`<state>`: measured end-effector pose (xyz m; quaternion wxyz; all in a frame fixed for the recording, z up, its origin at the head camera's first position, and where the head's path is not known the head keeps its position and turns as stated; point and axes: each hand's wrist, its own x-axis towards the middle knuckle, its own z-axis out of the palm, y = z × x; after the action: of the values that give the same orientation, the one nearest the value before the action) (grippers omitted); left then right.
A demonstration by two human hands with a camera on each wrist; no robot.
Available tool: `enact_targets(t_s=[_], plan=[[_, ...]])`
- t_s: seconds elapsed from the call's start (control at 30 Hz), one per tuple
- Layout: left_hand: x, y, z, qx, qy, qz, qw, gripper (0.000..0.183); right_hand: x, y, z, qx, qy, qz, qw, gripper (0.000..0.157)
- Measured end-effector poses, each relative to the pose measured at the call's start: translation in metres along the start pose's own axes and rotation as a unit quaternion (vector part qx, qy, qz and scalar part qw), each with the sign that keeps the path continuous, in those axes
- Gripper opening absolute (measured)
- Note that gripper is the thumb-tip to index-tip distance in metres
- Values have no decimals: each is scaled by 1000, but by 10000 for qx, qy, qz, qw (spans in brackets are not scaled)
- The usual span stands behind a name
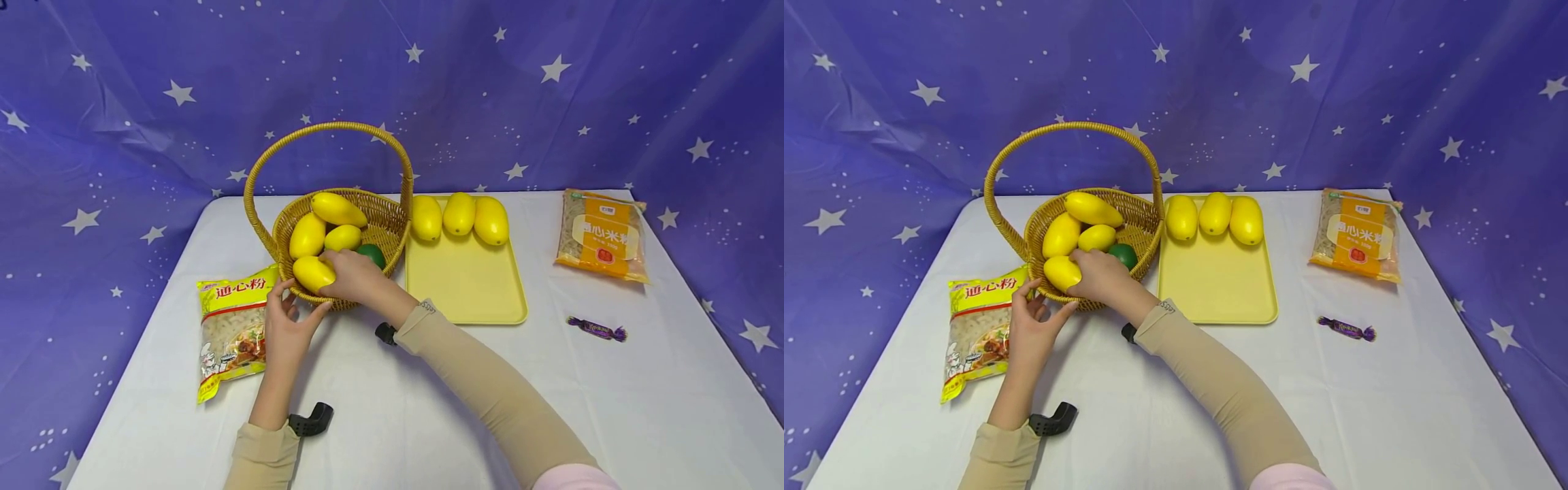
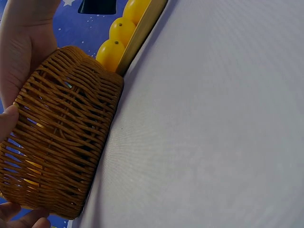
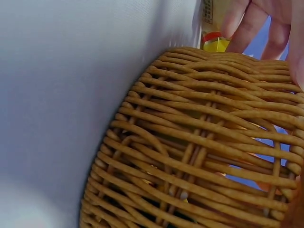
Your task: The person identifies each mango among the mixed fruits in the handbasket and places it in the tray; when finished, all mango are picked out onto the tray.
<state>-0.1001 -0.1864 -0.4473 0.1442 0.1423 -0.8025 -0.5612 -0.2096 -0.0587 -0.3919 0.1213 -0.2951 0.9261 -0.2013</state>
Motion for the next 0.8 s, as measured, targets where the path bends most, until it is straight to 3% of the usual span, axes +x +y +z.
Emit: enact_targets(t_s=[0.47, 0.8], plan=[[0, -1, 1, 40, 4, 76, 10000, 80, -1, 4, -2, 580, 123, 82, 9982, 66], [1, 0, 1, 55, 1, 87, 9999, 80, -9, 3, -20, 1327, 445, 99, 9901, 68]])
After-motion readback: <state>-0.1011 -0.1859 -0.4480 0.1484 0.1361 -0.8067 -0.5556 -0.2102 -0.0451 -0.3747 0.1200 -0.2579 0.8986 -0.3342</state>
